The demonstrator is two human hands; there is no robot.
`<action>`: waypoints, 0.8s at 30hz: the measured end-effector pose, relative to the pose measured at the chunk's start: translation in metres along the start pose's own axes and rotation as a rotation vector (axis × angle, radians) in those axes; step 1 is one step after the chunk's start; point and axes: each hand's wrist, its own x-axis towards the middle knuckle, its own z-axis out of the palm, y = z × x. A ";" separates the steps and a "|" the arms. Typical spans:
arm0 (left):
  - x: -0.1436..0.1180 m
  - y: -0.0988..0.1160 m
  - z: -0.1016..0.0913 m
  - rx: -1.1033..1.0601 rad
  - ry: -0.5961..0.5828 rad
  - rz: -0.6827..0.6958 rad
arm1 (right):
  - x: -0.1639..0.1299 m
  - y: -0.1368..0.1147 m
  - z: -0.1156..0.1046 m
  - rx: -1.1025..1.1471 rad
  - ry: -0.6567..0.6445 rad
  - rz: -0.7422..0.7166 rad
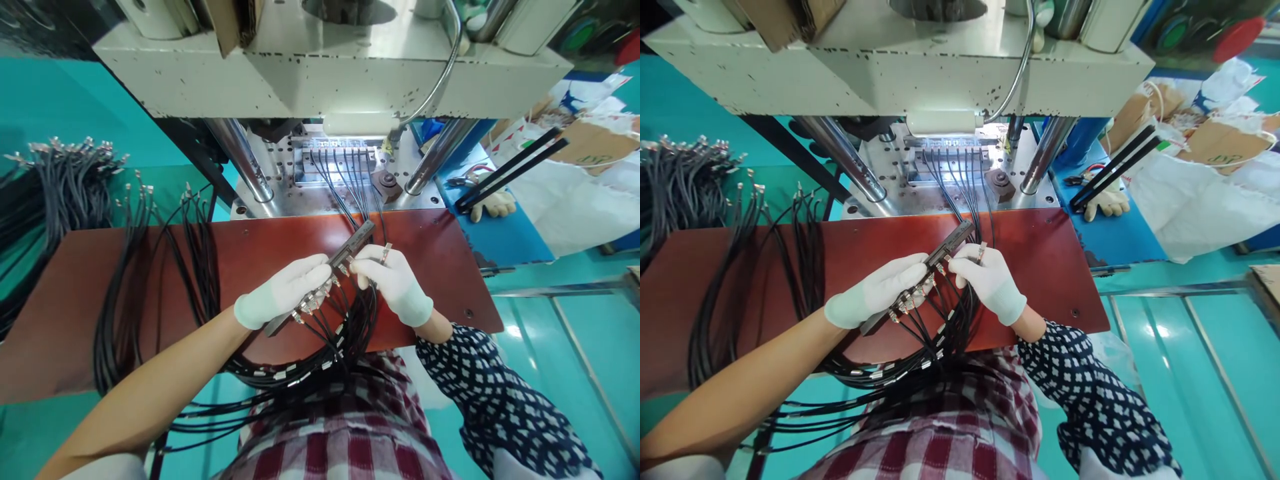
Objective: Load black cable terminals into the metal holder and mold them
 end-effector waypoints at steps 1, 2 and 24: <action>0.000 0.000 0.000 0.044 0.004 -0.007 | 0.000 0.001 0.000 -0.012 -0.008 -0.003; 0.000 0.001 0.000 0.110 0.017 -0.003 | 0.000 0.002 0.001 -0.028 -0.013 -0.011; -0.001 -0.004 -0.012 0.018 0.002 0.006 | -0.009 0.004 -0.010 -0.026 0.074 0.126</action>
